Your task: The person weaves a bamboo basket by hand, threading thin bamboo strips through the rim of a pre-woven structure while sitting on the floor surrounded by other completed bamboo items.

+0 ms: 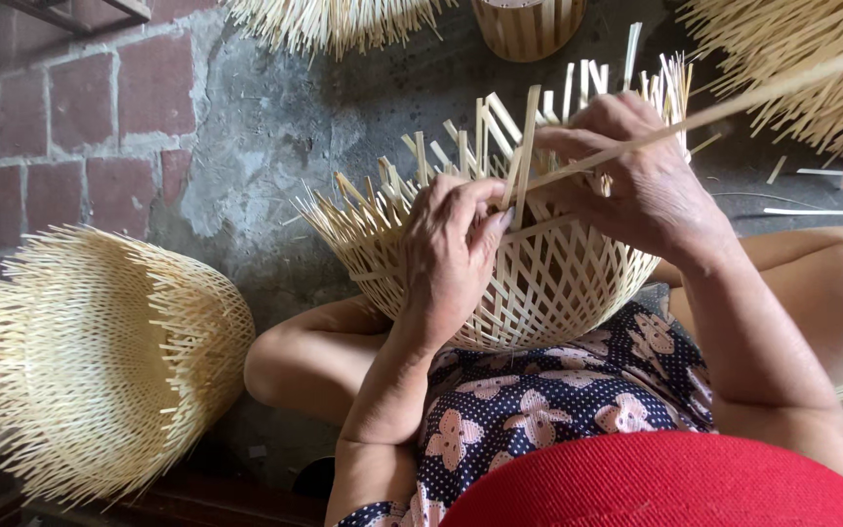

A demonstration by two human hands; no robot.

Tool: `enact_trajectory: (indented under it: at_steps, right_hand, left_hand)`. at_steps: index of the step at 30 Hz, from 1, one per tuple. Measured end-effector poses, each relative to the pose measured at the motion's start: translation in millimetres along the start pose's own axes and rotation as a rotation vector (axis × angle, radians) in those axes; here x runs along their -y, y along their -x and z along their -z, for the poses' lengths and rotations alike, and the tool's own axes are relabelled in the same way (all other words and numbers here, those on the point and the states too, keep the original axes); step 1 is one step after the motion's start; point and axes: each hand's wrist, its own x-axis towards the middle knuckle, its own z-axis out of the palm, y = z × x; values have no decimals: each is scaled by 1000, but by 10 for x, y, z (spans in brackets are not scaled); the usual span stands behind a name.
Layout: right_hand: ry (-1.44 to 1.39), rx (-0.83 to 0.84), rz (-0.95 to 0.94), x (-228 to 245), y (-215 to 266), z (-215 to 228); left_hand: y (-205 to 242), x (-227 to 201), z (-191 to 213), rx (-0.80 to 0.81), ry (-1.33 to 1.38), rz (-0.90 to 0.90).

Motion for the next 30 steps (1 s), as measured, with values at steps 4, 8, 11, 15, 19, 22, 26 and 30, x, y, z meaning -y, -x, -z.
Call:
enact_trajectory:
  at_steps: [4, 8, 11, 15, 19, 22, 26, 30]
  right_hand:
    - [-11, 125, 7, 14, -102, 9]
    - [-64, 137, -14, -22, -125, -61]
    - [205, -83, 179, -24, -87, -125]
    - [-191, 119, -103, -98, -106, -165]
    - [69, -24, 107, 18, -66, -109]
    - [-395, 111, -174, -27, -113, -120]
    - [-850, 68, -326, -83, 29, -148]
    - [-1194, -120, -209, -144, 133, -292]
  left_hand:
    - [-20, -81, 62, -43, 15, 5]
    - [-61, -140, 155, -23, 75, 16]
    - [-46, -118, 166, -20, 65, 13]
    - [-48, -23, 64, -22, 86, 13]
    - [-37, -31, 83, -10, 108, 0]
    - [-35, -27, 105, -13, 134, -39]
    - [-73, 25, 82, 36, 132, -100]
    - [-92, -18, 51, 3, 138, -133]
